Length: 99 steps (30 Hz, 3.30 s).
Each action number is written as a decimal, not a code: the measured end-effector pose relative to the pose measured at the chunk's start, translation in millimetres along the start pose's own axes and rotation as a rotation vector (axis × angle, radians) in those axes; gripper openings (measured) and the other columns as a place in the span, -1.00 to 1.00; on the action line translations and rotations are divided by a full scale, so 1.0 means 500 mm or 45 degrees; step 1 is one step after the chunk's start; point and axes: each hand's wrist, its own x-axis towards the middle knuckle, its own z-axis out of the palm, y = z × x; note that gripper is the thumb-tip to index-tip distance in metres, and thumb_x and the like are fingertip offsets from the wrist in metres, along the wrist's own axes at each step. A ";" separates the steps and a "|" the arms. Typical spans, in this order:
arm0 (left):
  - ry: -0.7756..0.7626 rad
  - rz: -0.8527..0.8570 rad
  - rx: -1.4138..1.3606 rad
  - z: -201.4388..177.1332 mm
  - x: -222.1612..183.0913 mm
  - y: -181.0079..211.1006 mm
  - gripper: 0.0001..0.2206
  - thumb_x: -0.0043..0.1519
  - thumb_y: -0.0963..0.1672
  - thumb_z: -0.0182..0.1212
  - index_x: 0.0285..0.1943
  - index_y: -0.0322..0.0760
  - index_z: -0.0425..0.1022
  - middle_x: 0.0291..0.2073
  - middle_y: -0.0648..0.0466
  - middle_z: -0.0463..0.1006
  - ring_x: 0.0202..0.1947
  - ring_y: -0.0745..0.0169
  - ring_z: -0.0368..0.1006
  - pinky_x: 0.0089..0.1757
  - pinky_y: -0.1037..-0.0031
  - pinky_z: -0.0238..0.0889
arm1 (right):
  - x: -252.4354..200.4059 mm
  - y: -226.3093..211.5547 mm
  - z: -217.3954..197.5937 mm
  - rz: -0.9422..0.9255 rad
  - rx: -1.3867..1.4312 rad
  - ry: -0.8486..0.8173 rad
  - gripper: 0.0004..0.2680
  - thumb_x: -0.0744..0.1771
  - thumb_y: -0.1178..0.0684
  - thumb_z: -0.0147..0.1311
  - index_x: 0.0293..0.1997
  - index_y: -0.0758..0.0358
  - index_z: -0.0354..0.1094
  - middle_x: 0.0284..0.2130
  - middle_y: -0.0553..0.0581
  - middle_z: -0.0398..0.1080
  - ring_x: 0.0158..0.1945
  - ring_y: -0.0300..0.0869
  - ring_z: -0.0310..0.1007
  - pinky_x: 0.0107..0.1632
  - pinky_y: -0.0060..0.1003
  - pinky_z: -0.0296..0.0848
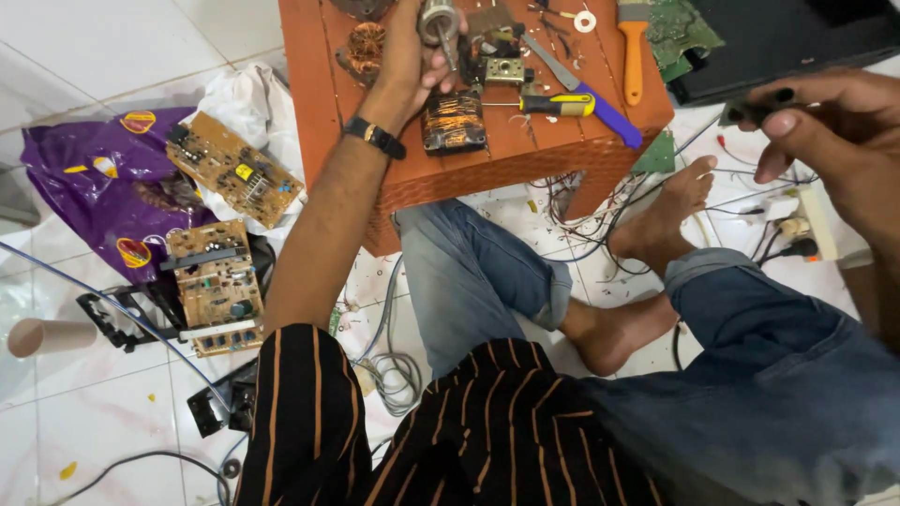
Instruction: The person is using a knife and other tools to scrape material from motor coils and disassemble motor parts on a makeshift workbench.
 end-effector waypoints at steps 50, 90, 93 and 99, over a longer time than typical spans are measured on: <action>0.063 0.736 1.137 0.400 -0.049 0.036 -0.69 0.14 -0.03 0.42 -0.51 -0.17 0.36 -0.68 0.26 0.34 -0.73 0.48 0.09 -0.61 0.59 -0.14 | 0.246 -0.024 0.043 -0.169 0.585 -0.300 -0.67 0.48 -0.07 -0.19 0.29 0.38 0.24 -0.04 0.23 0.45 0.00 -0.12 0.53 0.13 -0.27 0.57; -0.006 0.416 0.639 0.453 -0.078 -0.026 -0.40 0.09 -0.03 0.48 0.21 -0.17 0.19 -0.01 0.01 0.54 0.01 0.11 0.57 0.07 0.20 0.49 | 0.164 -0.158 -0.002 -0.480 -0.273 -0.276 -0.71 0.25 0.20 0.31 0.04 0.42 0.42 -0.08 0.26 0.49 -0.08 -0.10 0.50 0.05 -0.22 0.46; -0.022 0.327 0.641 0.455 -0.090 -0.019 -0.41 0.05 -0.22 0.41 0.23 -0.24 0.17 0.00 -0.02 0.49 -0.03 0.16 0.51 0.00 0.37 0.41 | 0.163 -0.151 0.005 -0.225 -0.285 -0.290 -0.73 0.24 0.11 0.32 -0.01 0.33 0.48 -0.24 0.12 0.52 -0.25 -0.20 0.55 -0.25 -0.34 0.42; -0.075 0.376 0.524 0.454 -0.097 -0.021 -0.42 0.08 -0.23 0.47 0.18 -0.24 0.14 -0.07 0.01 0.49 -0.06 0.20 0.52 0.00 0.39 0.43 | 0.164 -0.145 0.004 -0.264 -0.262 -0.325 -0.70 0.21 0.13 0.37 -0.02 0.35 0.46 -0.27 0.13 0.57 -0.31 -0.21 0.56 -0.23 -0.35 0.46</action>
